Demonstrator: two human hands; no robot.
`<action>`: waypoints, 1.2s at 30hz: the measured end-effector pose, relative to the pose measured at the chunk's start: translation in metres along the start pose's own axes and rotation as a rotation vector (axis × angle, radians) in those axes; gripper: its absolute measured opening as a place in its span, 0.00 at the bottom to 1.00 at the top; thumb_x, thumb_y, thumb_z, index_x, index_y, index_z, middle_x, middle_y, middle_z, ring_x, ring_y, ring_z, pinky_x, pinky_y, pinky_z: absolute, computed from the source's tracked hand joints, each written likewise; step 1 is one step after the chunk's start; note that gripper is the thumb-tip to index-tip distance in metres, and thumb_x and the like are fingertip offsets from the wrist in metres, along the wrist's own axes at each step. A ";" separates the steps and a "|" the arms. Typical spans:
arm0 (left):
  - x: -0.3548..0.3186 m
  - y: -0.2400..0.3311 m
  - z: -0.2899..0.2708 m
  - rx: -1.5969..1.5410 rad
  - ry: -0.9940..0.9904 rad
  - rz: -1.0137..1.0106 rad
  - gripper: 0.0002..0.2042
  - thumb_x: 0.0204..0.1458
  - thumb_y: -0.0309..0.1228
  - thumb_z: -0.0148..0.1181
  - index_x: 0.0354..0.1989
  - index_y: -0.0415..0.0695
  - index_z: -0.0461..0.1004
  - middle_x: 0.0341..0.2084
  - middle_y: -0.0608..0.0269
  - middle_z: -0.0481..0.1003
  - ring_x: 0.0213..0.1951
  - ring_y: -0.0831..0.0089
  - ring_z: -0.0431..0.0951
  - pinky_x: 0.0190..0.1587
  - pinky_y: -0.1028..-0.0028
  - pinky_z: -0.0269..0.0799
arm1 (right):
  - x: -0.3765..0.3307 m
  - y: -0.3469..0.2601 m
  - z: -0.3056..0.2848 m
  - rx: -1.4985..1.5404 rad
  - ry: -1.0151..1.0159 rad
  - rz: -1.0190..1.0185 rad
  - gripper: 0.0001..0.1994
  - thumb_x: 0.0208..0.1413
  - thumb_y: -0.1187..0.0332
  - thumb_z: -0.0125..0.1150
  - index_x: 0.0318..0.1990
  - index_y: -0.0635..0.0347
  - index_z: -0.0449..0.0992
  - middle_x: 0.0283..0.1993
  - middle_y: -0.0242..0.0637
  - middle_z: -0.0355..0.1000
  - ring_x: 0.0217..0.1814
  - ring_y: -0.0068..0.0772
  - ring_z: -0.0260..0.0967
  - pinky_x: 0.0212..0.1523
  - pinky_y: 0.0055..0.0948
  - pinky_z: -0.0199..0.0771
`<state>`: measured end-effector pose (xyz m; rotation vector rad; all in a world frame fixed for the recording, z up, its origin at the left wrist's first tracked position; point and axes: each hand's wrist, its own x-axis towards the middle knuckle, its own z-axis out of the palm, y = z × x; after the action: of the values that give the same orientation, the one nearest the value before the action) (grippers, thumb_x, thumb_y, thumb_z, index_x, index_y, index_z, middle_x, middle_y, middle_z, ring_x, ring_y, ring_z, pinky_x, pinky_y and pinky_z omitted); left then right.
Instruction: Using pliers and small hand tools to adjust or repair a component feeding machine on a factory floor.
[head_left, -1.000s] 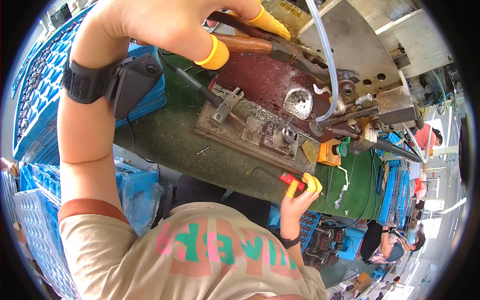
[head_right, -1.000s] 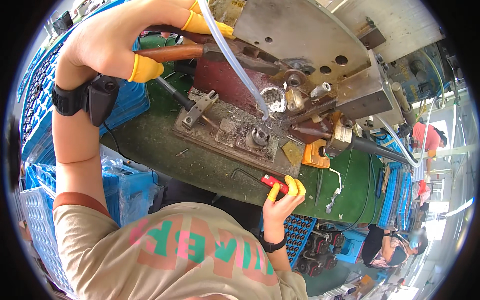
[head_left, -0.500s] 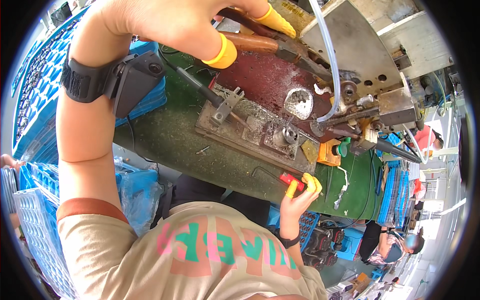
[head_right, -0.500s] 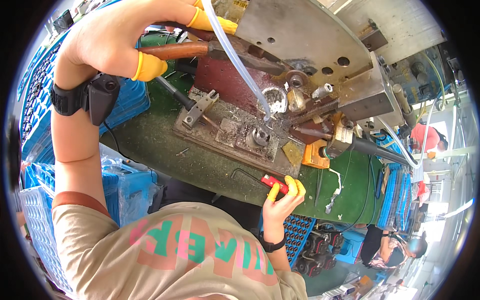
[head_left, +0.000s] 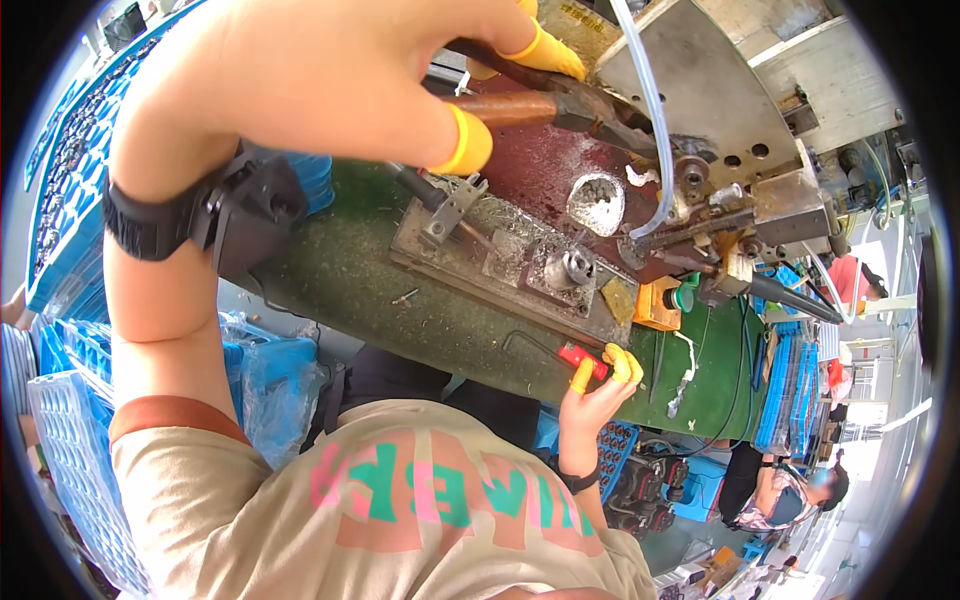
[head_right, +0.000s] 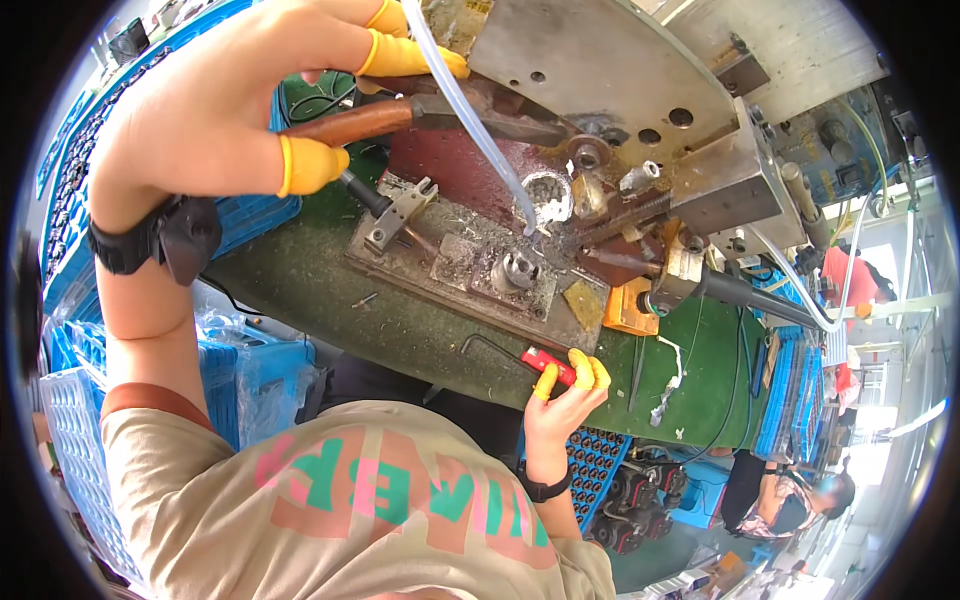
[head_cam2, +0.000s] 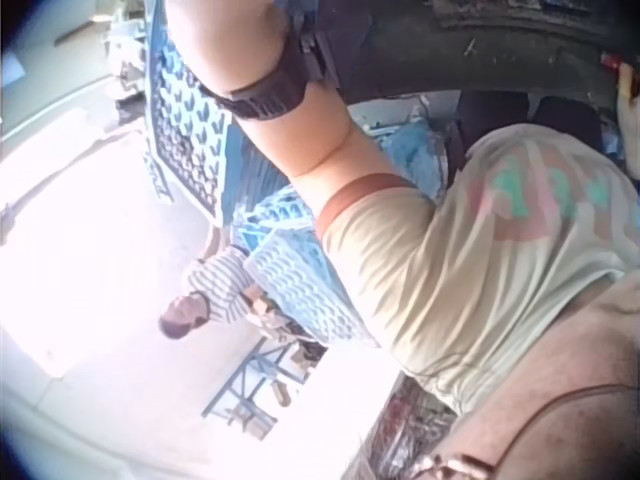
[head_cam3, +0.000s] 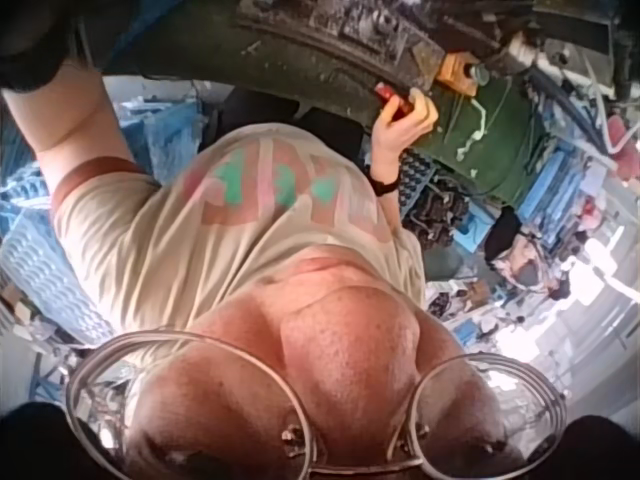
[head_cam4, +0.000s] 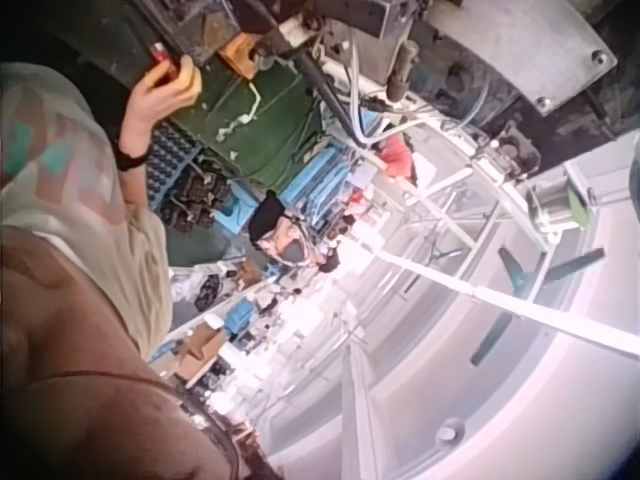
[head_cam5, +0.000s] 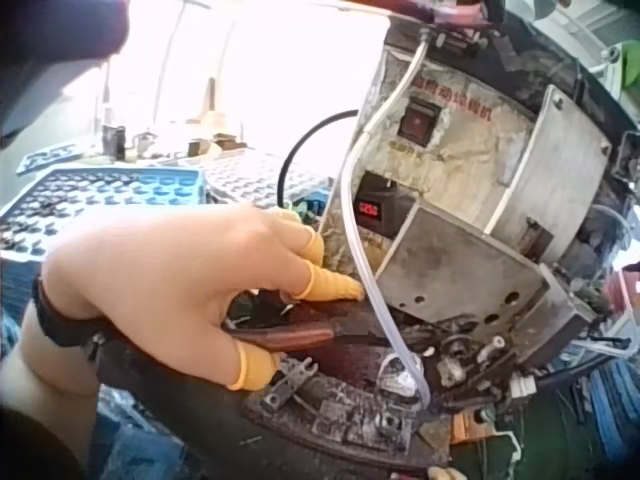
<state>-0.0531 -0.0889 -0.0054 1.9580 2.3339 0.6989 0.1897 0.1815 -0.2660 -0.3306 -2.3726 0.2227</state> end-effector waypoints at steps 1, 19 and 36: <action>-0.002 0.009 0.001 0.017 0.025 -0.039 0.20 0.40 0.30 0.60 0.40 0.27 0.72 0.28 0.47 0.69 0.34 0.56 0.68 0.39 0.65 0.66 | 0.000 0.000 0.000 -0.005 -0.002 0.003 0.19 0.49 0.75 0.60 0.51 0.63 0.66 0.48 0.48 0.62 0.51 0.52 0.60 0.51 0.44 0.57; 0.004 -0.020 -0.010 -0.064 -0.069 0.044 0.30 0.37 0.27 0.59 0.55 0.32 0.67 0.37 0.48 0.73 0.39 0.60 0.72 0.44 0.71 0.67 | -0.004 0.003 0.000 0.027 -0.022 0.056 0.20 0.49 0.74 0.61 0.51 0.62 0.67 0.49 0.47 0.62 0.53 0.51 0.59 0.53 0.43 0.55; 0.001 -0.005 -0.011 0.057 -0.045 0.058 0.30 0.38 0.27 0.57 0.55 0.32 0.67 0.32 0.47 0.73 0.36 0.58 0.69 0.42 0.68 0.65 | -0.001 0.001 0.000 -0.016 -0.017 0.023 0.20 0.50 0.73 0.60 0.51 0.63 0.66 0.48 0.48 0.62 0.52 0.50 0.59 0.52 0.43 0.56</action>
<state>-0.0613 -0.0925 0.0030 2.0495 2.3053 0.5906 0.1911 0.1822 -0.2670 -0.3649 -2.3895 0.2183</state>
